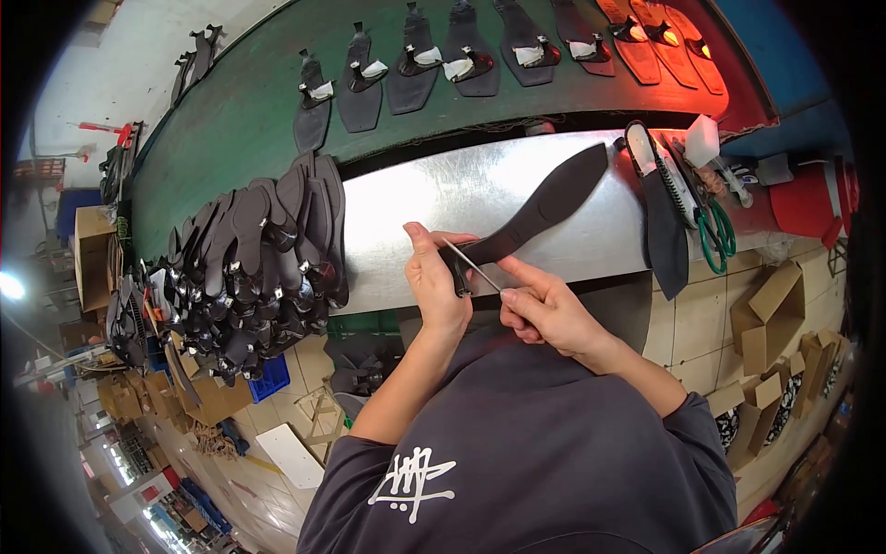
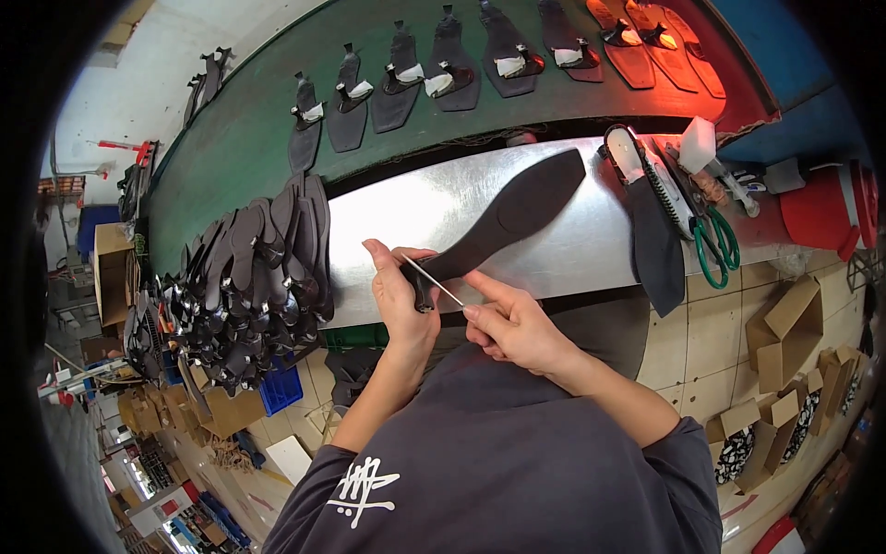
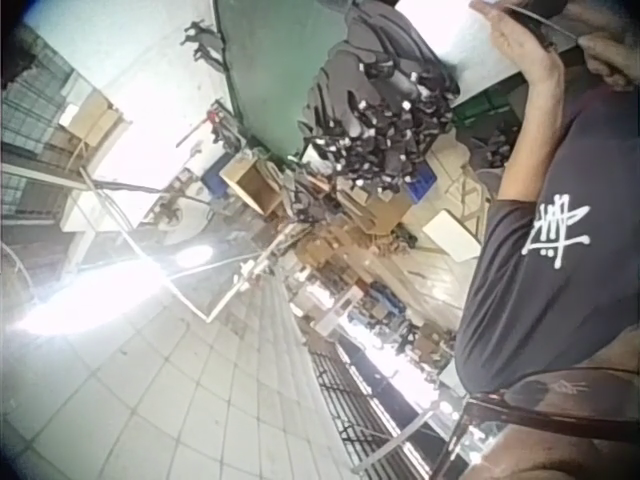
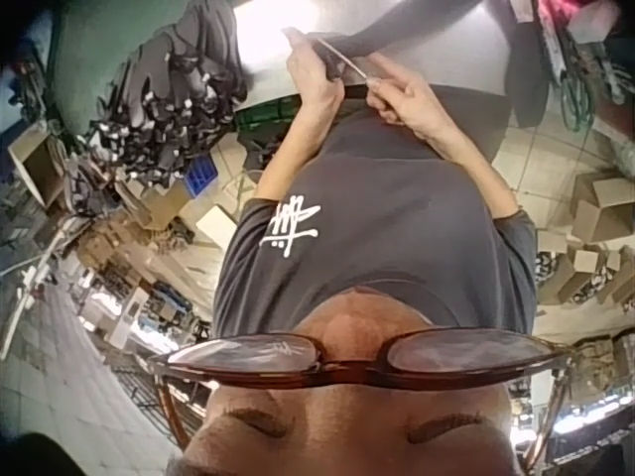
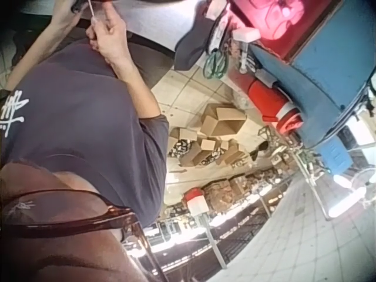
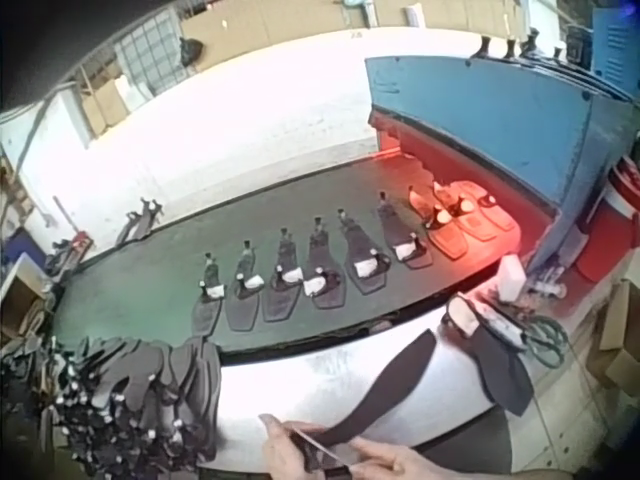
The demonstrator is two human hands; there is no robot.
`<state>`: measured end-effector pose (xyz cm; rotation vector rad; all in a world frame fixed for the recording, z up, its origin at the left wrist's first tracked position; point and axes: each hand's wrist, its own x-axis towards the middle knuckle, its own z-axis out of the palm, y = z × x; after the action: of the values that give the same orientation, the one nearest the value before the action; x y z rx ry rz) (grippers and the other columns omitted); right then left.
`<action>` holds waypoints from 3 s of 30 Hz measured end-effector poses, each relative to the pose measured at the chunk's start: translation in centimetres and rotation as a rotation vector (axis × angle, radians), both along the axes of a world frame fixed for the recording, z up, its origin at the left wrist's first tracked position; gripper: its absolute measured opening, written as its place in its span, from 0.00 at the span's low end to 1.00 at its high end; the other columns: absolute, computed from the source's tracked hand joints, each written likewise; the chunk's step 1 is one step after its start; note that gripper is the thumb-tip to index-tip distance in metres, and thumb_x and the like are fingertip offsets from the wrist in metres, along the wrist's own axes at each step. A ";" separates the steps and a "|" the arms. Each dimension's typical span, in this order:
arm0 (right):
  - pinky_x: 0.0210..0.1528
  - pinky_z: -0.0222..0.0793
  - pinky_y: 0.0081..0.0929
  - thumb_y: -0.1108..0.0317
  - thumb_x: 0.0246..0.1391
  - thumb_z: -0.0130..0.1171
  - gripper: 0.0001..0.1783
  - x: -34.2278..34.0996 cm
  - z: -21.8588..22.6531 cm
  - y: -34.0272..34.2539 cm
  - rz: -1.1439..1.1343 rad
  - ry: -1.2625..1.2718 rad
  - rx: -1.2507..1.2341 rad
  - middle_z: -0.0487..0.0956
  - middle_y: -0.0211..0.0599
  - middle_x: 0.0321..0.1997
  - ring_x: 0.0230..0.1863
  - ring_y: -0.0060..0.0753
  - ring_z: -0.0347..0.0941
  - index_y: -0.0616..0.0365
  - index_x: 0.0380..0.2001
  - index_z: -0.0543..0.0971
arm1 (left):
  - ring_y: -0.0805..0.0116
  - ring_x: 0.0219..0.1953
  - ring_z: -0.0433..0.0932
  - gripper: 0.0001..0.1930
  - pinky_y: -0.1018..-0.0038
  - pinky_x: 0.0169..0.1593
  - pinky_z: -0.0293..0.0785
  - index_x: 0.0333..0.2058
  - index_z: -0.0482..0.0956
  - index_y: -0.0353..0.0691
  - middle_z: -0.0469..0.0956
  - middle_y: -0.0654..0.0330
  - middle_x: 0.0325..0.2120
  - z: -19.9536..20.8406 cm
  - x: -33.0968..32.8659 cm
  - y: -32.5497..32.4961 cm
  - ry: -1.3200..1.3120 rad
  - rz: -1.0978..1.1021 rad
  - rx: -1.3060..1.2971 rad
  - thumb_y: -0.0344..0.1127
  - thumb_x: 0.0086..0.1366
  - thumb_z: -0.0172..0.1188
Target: The person is assembling and finishing components of a shoe at a manufacturing station.
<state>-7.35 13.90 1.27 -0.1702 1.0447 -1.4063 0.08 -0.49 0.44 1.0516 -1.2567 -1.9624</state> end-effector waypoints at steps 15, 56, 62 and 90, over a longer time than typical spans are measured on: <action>0.27 0.70 0.32 0.76 0.52 0.58 0.08 0.2 0.6 0.0 -0.190 1.360 -0.143 0.77 0.40 0.28 0.26 0.44 0.75 0.60 0.37 0.78 | 0.76 0.13 0.64 0.39 0.82 0.18 0.60 0.28 0.71 0.37 0.69 0.62 0.17 0.4 0.6 -0.2 0.108 -0.027 0.041 0.70 0.67 0.30; 0.24 0.65 0.28 0.78 0.57 0.50 0.05 0.3 2.5 -0.6 -0.133 1.286 -0.042 0.73 0.41 0.19 0.19 0.34 0.71 0.63 0.27 0.75 | 0.74 0.35 0.77 0.16 0.77 0.39 0.73 0.44 0.75 0.39 0.79 0.66 0.34 2.9 4.0 -10.3 0.338 -0.129 0.185 0.46 0.66 0.54; 0.21 0.52 0.22 0.75 0.61 0.48 0.09 -1.5 1.6 -1.6 -0.153 1.221 -0.085 0.65 0.29 0.15 0.17 0.18 0.56 0.63 0.25 0.72 | 0.71 0.36 0.77 0.13 0.76 0.41 0.74 0.40 0.82 0.34 0.80 0.60 0.35 16.7 13.1 -15.4 0.027 0.385 -0.321 0.29 0.54 0.63; 0.45 0.65 0.40 0.76 0.51 0.56 0.21 -9.6 -1.0 0.9 -0.178 1.790 0.408 0.70 0.42 0.35 0.39 0.46 0.67 0.59 0.51 0.76 | 0.51 0.60 0.69 0.31 0.62 0.61 0.65 0.59 0.72 0.49 0.71 0.50 0.57 -1.8 -6.2 -37.5 -1.055 -0.072 -1.019 0.45 0.54 0.63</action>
<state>-16.98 14.78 0.23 -1.1773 2.7813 -0.8901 -6.10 -37.95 -1.35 1.4305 -2.4258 -0.4219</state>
